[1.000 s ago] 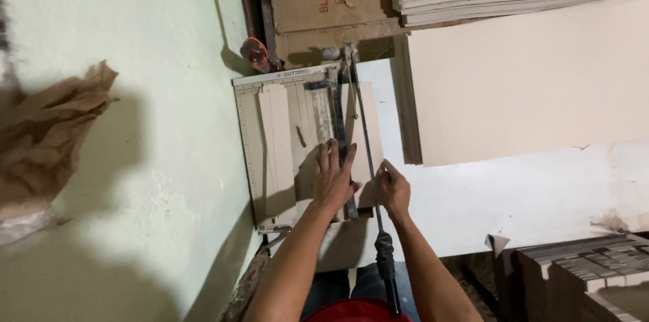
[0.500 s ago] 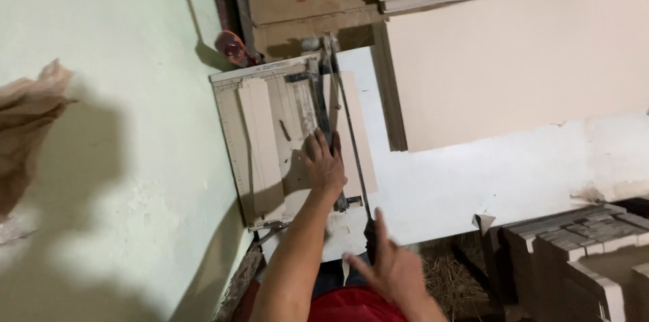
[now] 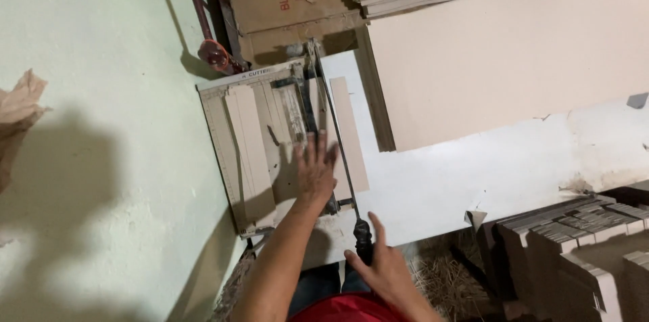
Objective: The person uses a manual paper cutter to trim large sheets of light-colored paper. They align the paper against the guide, pull down the cutting lever to slice the sheet, and then remove the cut pieces.
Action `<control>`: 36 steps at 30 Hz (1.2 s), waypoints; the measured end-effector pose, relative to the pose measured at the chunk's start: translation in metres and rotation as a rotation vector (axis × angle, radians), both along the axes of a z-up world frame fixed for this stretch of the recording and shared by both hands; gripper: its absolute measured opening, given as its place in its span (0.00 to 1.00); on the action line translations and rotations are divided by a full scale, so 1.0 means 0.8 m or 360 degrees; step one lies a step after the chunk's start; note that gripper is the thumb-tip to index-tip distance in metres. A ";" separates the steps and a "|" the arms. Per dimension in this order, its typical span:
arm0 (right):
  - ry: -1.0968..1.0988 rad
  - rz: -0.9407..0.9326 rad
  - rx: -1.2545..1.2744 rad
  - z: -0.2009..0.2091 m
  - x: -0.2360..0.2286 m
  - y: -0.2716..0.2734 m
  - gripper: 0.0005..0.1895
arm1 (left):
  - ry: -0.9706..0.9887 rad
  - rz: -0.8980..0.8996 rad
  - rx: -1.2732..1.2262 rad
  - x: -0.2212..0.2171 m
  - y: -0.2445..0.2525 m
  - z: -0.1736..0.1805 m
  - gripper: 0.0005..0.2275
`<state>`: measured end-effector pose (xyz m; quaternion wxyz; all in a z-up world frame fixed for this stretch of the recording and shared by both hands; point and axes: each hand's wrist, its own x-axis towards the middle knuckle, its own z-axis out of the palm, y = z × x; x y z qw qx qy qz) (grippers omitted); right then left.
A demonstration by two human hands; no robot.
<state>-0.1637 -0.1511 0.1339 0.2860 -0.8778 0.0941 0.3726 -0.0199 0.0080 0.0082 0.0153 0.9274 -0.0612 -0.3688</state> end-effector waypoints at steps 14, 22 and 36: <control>-0.0461 0.0211 -0.0671 -0.222 0.147 0.002 0.33 | -0.0621 -0.1254 -0.0371 -0.127 0.121 -0.100 0.06; -0.0384 -0.0125 -0.0439 -0.264 0.151 -0.002 0.25 | -0.0400 -0.1116 -0.0147 -0.066 0.193 -0.001 0.07; -0.0539 -0.0136 0.0324 -0.281 0.132 0.008 0.27 | -0.0308 -0.0574 -0.0469 -0.040 0.114 0.051 0.09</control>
